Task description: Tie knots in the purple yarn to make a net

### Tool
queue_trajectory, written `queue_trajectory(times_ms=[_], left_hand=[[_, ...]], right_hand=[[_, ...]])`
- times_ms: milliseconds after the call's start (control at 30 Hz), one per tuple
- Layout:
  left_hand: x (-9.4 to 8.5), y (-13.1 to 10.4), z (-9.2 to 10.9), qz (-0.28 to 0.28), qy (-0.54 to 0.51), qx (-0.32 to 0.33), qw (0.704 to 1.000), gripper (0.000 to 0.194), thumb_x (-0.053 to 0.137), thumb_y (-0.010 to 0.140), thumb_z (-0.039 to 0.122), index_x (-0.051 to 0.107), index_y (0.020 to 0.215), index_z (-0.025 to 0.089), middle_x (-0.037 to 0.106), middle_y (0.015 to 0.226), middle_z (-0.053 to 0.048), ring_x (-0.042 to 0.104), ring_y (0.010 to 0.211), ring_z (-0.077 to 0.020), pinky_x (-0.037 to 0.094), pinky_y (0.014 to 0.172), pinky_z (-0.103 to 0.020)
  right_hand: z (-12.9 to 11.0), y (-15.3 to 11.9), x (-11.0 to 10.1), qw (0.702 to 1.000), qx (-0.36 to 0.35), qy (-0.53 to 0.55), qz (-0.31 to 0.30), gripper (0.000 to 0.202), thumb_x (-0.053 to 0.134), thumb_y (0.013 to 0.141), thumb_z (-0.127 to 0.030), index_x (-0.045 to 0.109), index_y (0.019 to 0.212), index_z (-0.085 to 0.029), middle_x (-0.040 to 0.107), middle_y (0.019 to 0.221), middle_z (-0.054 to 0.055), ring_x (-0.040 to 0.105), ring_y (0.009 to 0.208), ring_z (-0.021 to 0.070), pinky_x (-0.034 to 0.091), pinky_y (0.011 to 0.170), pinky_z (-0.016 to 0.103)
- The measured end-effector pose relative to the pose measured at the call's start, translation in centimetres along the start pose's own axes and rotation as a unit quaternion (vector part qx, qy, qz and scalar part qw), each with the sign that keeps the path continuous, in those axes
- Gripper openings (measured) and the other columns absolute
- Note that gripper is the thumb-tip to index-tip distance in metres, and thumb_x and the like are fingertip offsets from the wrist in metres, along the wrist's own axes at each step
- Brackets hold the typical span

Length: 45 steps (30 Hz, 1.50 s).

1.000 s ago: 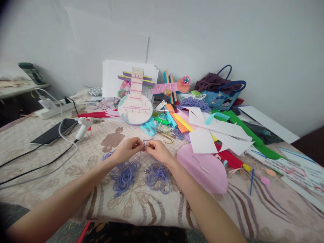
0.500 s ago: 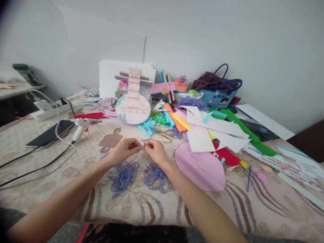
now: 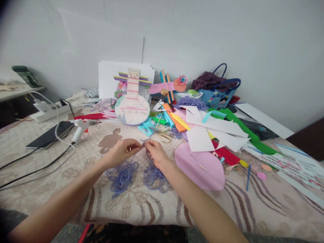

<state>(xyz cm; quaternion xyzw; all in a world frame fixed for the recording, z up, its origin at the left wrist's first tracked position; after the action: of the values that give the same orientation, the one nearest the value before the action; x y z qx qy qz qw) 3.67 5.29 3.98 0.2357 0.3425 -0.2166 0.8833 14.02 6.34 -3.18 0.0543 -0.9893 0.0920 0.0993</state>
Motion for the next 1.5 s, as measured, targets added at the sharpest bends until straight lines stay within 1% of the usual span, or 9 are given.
queue_trajectory(times_ms=[200, 433, 567, 700, 867, 967, 1100, 1300, 1500], left_hand=[[-4.6, -1.9, -3.9, -0.005, 0.02, -0.061, 0.998, 0.029, 0.05, 0.08, 0.033, 0.059, 0.104, 0.019, 0.065, 0.098, -0.007, 0.06, 0.087, -0.0175, 0.047, 0.072, -0.027], [-4.2, -6.3, -4.6, -0.13, 0.118, -0.039, 0.984, 0.039, 0.056, 0.066, 0.02, 0.059, 0.105, 0.021, 0.061, 0.102, -0.006, 0.056, 0.092, -0.0196, 0.044, 0.08, -0.03], [-5.9, -5.7, -5.2, -0.051, 0.13, -0.076, 0.987, 0.019, 0.049, 0.068, 0.015, 0.063, 0.08, 0.019, 0.064, 0.077, -0.003, 0.057, 0.072, -0.0167, 0.044, 0.067, -0.027], [-9.4, -4.4, -3.1, 0.094, 0.033, -0.085, 0.991, 0.02, 0.055, 0.072, 0.025, 0.063, 0.089, 0.018, 0.065, 0.084, -0.004, 0.058, 0.072, -0.0159, 0.046, 0.063, -0.026], [-5.3, -4.2, 1.9, 0.034, -0.147, -0.061, 0.987, 0.017, 0.056, 0.075, 0.025, 0.06, 0.089, 0.016, 0.064, 0.082, -0.005, 0.059, 0.071, -0.015, 0.049, 0.064, -0.027], [-1.1, -5.5, 4.1, -0.063, -0.1, -0.032, 0.993, 0.03, 0.058, 0.075, 0.025, 0.058, 0.105, 0.021, 0.062, 0.101, -0.006, 0.059, 0.089, -0.0181, 0.048, 0.078, -0.031], [0.7, -7.1, 3.3, -0.072, 0.035, -0.03, 0.996, 0.075, 0.068, 0.065, 0.027, 0.036, 0.133, 0.027, 0.044, 0.131, -0.011, 0.044, 0.117, -0.0276, 0.04, 0.095, -0.042], [-0.1, -7.5, -0.3, -0.07, 0.09, -0.081, 0.99, 0.048, 0.047, 0.069, 0.004, 0.051, 0.113, 0.022, 0.064, 0.099, -0.006, 0.061, 0.087, -0.0197, 0.047, 0.077, -0.032], [-6.0, -6.2, 0.5, 0.022, 0.164, -0.034, 0.986, 0.05, 0.061, 0.071, 0.028, 0.05, 0.12, 0.022, 0.052, 0.126, -0.009, 0.044, 0.119, -0.0285, 0.036, 0.098, -0.044]], right_hand=[[-0.1, 0.1, -0.3, 1.0, 0.001, -0.014, 0.001, 0.018, 0.059, 0.065, -0.032, 0.048, 0.067, -0.017, 0.029, 0.043, -0.01, 0.023, 0.036, 0.0034, 0.008, 0.036, 0.019], [-0.3, -0.1, 0.0, 1.0, -0.003, -0.023, -0.007, 0.021, 0.06, 0.066, -0.034, 0.048, 0.067, -0.017, 0.029, 0.045, -0.01, 0.023, 0.036, 0.0026, 0.008, 0.036, 0.019], [-0.5, -0.1, 0.0, 0.999, -0.019, -0.028, -0.004, 0.021, 0.06, 0.066, -0.035, 0.049, 0.068, -0.017, 0.031, 0.046, -0.009, 0.025, 0.037, 0.0032, 0.01, 0.036, 0.019], [-1.1, -0.2, -0.1, 0.999, -0.045, -0.029, 0.001, 0.02, 0.059, 0.068, -0.034, 0.048, 0.067, -0.017, 0.031, 0.045, -0.009, 0.025, 0.037, 0.0036, 0.012, 0.037, 0.019], [-1.3, -0.3, 0.1, 0.998, -0.051, -0.015, -0.018, 0.019, 0.058, 0.07, -0.033, 0.049, 0.068, -0.018, 0.033, 0.044, -0.009, 0.024, 0.036, 0.0036, 0.013, 0.037, 0.019], [-1.3, -0.1, 0.1, 0.998, -0.06, -0.013, -0.021, 0.019, 0.058, 0.07, -0.034, 0.049, 0.068, -0.018, 0.033, 0.043, -0.01, 0.024, 0.035, 0.0036, 0.012, 0.037, 0.02], [-1.2, -0.1, 0.0, 0.998, -0.062, -0.024, -0.019, 0.02, 0.058, 0.07, -0.035, 0.05, 0.068, -0.017, 0.034, 0.045, -0.009, 0.026, 0.036, 0.0035, 0.013, 0.037, 0.019], [-1.3, -0.3, 0.1, 0.997, -0.066, -0.038, -0.02, 0.019, 0.058, 0.071, -0.033, 0.049, 0.067, -0.017, 0.033, 0.046, -0.009, 0.026, 0.037, 0.0035, 0.012, 0.037, 0.019], [-1.7, -0.4, 0.2, 0.995, -0.083, -0.046, -0.026, 0.019, 0.057, 0.074, -0.034, 0.05, 0.069, -0.017, 0.032, 0.046, -0.009, 0.026, 0.037, 0.0037, 0.013, 0.037, 0.02]])
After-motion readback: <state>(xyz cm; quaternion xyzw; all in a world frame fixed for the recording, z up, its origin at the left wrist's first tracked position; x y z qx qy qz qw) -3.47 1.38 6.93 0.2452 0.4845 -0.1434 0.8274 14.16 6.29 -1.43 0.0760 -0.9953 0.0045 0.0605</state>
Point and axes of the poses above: each hand's wrist, its own y-axis towards the middle knuckle, its own x-axis out of the palm, z = x × y, the point moved 9 cm from there along y, towards the middle knuckle
